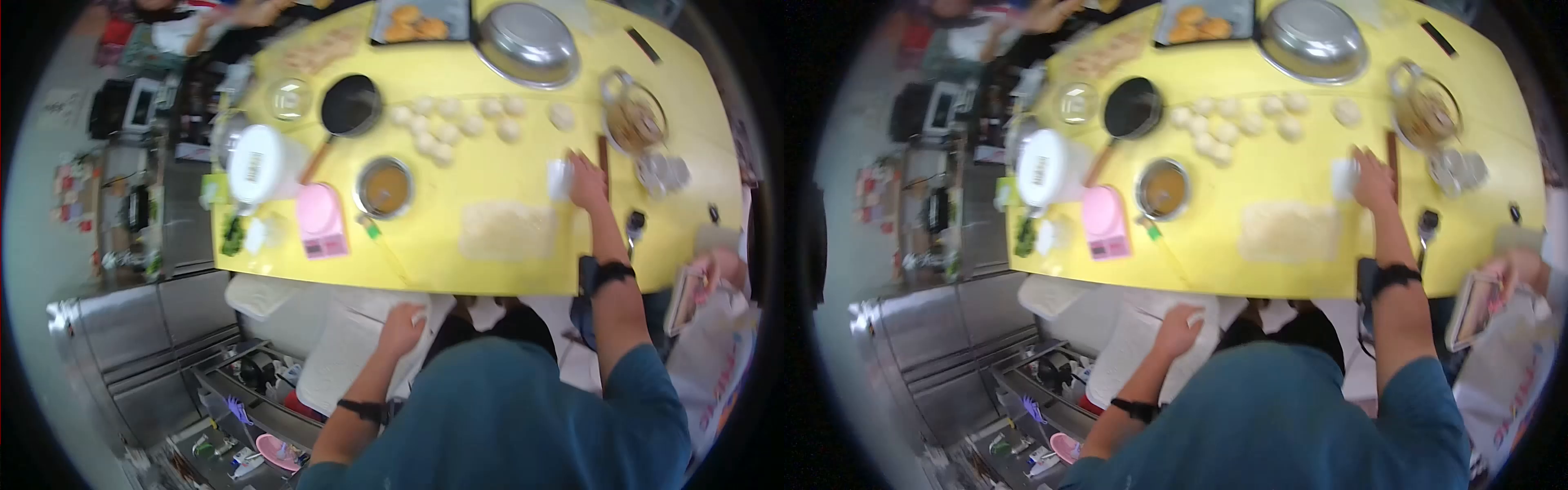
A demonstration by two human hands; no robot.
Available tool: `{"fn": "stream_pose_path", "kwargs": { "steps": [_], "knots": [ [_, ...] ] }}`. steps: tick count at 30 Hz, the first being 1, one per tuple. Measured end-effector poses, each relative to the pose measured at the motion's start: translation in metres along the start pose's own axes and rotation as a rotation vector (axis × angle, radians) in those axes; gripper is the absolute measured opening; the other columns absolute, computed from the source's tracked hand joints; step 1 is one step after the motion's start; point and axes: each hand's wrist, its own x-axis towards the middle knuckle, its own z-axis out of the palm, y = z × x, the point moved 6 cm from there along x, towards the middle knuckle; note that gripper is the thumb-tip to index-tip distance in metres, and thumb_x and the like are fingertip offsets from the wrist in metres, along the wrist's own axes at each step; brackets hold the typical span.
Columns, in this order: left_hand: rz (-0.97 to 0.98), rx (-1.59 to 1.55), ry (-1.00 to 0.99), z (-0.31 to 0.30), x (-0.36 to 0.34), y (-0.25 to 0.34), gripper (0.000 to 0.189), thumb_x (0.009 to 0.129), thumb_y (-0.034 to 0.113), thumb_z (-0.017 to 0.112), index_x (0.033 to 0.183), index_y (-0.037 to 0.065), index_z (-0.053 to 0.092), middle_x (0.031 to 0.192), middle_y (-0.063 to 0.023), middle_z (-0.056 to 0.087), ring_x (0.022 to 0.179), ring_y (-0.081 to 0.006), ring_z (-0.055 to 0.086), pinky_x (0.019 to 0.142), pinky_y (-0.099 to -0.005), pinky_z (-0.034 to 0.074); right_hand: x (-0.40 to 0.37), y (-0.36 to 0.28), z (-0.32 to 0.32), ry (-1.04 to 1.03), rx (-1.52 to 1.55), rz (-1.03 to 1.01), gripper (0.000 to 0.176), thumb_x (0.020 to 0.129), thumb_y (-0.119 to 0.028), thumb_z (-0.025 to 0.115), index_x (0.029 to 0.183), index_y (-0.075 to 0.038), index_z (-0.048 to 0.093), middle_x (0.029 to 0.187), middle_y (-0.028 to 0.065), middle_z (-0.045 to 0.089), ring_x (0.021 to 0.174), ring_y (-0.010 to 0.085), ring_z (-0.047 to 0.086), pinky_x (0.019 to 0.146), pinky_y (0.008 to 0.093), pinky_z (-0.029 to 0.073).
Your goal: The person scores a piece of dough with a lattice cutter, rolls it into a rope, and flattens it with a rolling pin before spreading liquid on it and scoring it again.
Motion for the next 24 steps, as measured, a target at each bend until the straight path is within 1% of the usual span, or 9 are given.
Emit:
{"fn": "stream_pose_path", "kwargs": {
  "steps": [4,6,9,12,14,15,17,21,24],
  "knots": [
    [-0.269,0.031,-0.037,-0.008,-0.052,-0.051,0.034,0.095,0.023,0.07,0.126,0.011,0.074,0.122,-0.022,0.069,0.12,-0.0424,0.062,0.107,-0.048,0.049,-0.002,-0.003,-0.031,0.002,-0.026,0.024,0.093,0.054,-0.02,0.096,0.138,-0.015,0.057,0.145,0.0158,0.051,0.135,0.0402,0.048,0.113,0.0529,0.046],
    [-0.296,0.059,-0.009,-0.012,-0.067,-0.054,0.033,0.096,0.024,0.07,0.123,0.006,0.076,0.118,-0.0233,0.072,0.118,-0.041,0.065,0.105,-0.047,0.051,0.008,0.004,-0.029,-0.063,-0.07,0.073,0.093,0.049,-0.027,0.101,0.131,-0.012,0.059,0.144,0.0159,0.05,0.138,0.0425,0.046,0.111,0.054,0.047],
    [-0.286,0.023,-0.075,-0.007,-0.071,-0.056,0.034,0.096,0.025,0.069,0.126,0.011,0.075,0.123,-0.0213,0.07,0.118,-0.0408,0.064,0.105,-0.0472,0.051,0.016,0.008,-0.026,-0.139,-0.158,0.074,0.087,0.05,-0.027,0.101,0.124,-0.008,0.059,0.136,0.0171,0.056,0.132,0.0404,0.053,0.108,0.0517,0.049],
    [-0.309,-0.022,-0.129,-0.016,-0.059,-0.049,0.033,0.098,0.027,0.068,0.126,0.012,0.075,0.123,-0.0201,0.071,0.119,-0.0397,0.065,0.105,-0.0463,0.052,0.03,0.024,-0.006,-0.225,0.05,0.003,0.076,0.056,-0.024,0.099,0.119,-0.006,0.061,0.119,0.0178,0.067,0.116,0.0361,0.065,0.099,0.0477,0.053],
    [-0.341,-0.066,-0.092,-0.021,-0.052,-0.066,0.033,0.099,0.029,0.067,0.126,0.012,0.075,0.122,-0.0198,0.071,0.119,-0.0396,0.065,0.104,-0.0457,0.052,0.029,0.021,-0.002,-0.143,0.415,-0.077,0.059,0.064,-0.019,0.093,0.113,-0.003,0.064,0.101,0.0178,0.071,0.099,0.033,0.07,0.09,0.0442,0.055],
    [-0.356,-0.096,-0.106,-0.015,-0.051,-0.076,0.033,0.1,0.03,0.066,0.126,0.012,0.075,0.121,-0.0196,0.072,0.119,-0.0396,0.066,0.104,-0.0455,0.052,0.037,0.016,0.012,-0.114,0.634,-0.176,0.044,0.072,-0.013,0.084,0.112,-0.002,0.068,0.1,0.0189,0.073,0.097,0.0316,0.071,0.087,0.0442,0.056],
    [-0.383,-0.051,-0.132,-0.009,-0.05,-0.096,0.033,0.102,0.031,0.064,0.126,0.011,0.075,0.118,-0.0196,0.073,0.115,-0.0393,0.068,0.102,-0.0444,0.053,0.032,-0.009,0.007,-0.102,0.383,-0.31,0.04,0.082,-0.019,0.073,0.117,0.001,0.072,0.108,0.0217,0.075,0.1,0.037,0.071,0.09,0.0463,0.056],
    [-0.292,-0.147,-0.112,-0.014,-0.051,-0.08,0.025,0.101,0.02,0.067,0.121,0.008,0.077,0.108,-0.0165,0.074,0.099,-0.0284,0.072,0.089,-0.0383,0.057,0.025,-0.051,-0.011,-0.151,0.234,-0.301,0.043,0.083,-0.021,0.071,0.122,-0.004,0.074,0.114,0.0215,0.076,0.107,0.0386,0.071,0.094,0.0476,0.055],
    [-0.339,-0.164,-0.189,-0.014,-0.059,-0.07,0.025,0.101,0.02,0.069,0.12,0.008,0.078,0.105,-0.0159,0.074,0.095,-0.0282,0.073,0.088,-0.0374,0.057,0.017,-0.062,-0.002,-0.174,0.253,-0.365,0.043,0.085,-0.02,0.072,0.125,-0.004,0.072,0.112,0.0204,0.076,0.106,0.0384,0.071,0.095,0.0473,0.055]
  ]
}}
